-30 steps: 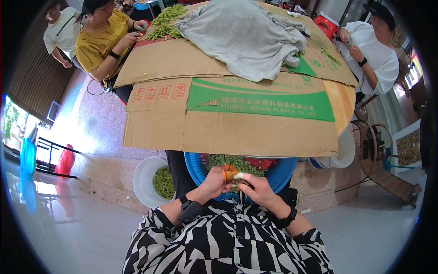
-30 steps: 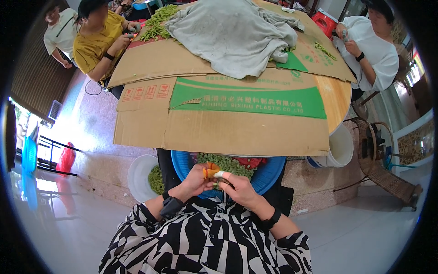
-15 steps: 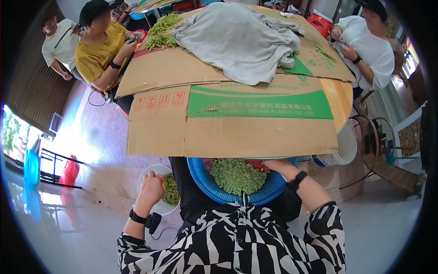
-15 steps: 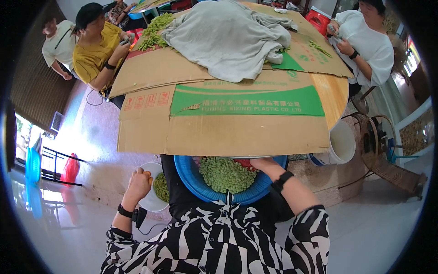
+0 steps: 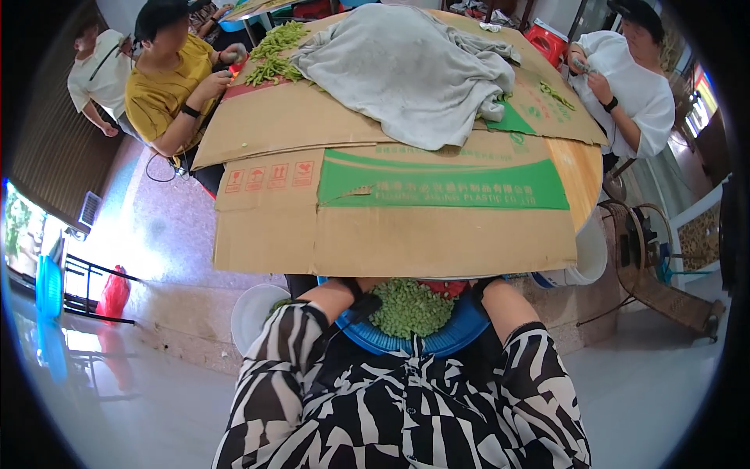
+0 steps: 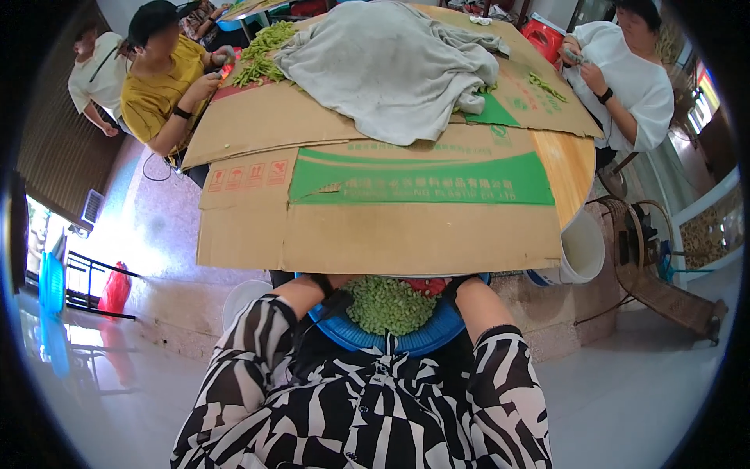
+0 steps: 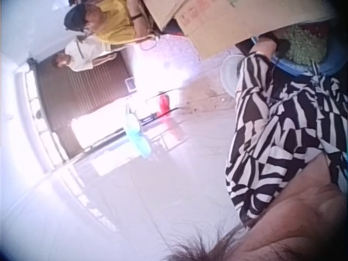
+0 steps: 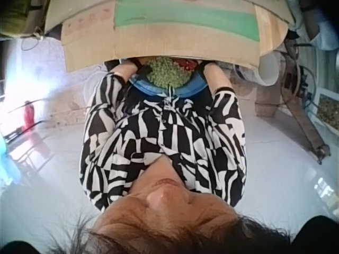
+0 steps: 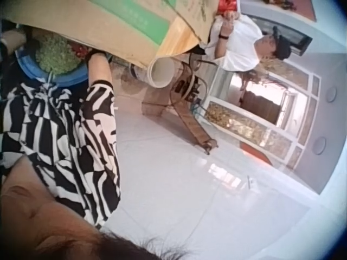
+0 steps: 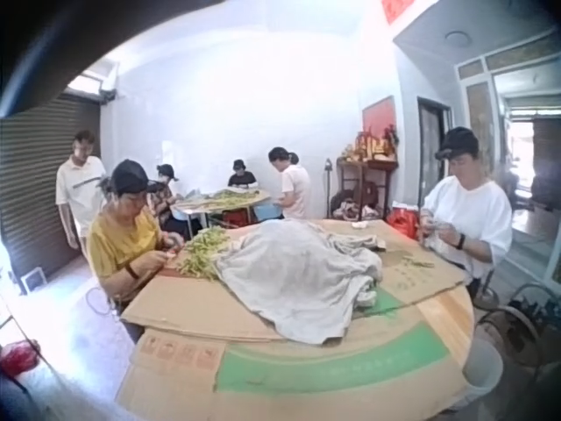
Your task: Picking edamame pods from stalks and sorting them into a basin.
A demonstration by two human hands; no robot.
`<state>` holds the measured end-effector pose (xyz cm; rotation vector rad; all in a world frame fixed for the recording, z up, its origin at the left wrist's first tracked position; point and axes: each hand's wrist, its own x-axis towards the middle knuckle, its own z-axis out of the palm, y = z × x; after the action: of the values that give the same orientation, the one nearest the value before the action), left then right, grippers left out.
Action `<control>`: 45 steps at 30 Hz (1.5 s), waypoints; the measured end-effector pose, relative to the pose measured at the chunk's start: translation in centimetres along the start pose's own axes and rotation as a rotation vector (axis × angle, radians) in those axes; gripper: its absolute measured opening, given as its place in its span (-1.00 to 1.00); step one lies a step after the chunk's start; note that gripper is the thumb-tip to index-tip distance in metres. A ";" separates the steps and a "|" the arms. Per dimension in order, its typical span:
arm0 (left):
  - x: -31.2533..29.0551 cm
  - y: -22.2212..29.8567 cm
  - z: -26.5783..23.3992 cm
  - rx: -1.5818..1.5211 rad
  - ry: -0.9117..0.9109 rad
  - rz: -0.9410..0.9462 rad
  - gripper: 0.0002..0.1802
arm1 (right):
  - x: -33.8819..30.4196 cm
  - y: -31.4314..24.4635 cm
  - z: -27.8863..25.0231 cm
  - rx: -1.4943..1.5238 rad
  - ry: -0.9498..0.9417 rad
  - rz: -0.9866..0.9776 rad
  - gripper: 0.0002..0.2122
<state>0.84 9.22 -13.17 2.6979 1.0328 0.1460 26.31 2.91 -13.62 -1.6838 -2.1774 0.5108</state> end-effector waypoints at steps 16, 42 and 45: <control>-5.4 -5.2 -0.8 -0.213 0.189 0.111 -0.67 | -2.7 0.2 0.2 -0.146 0.149 -0.073 -0.63; -7.9 1.5 -0.4 -0.157 -0.543 -0.150 -0.65 | -6.1 -3.9 -3.4 -0.278 -0.561 0.155 -0.75; -9.3 1.9 -3.7 0.084 -0.259 -0.048 -0.74 | -7.0 -4.3 -5.2 -0.264 -0.677 0.147 -0.76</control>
<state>-5.51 2.41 -9.10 2.6706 1.0421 -0.2546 26.83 -4.50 -7.36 -2.0367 -2.6850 0.9895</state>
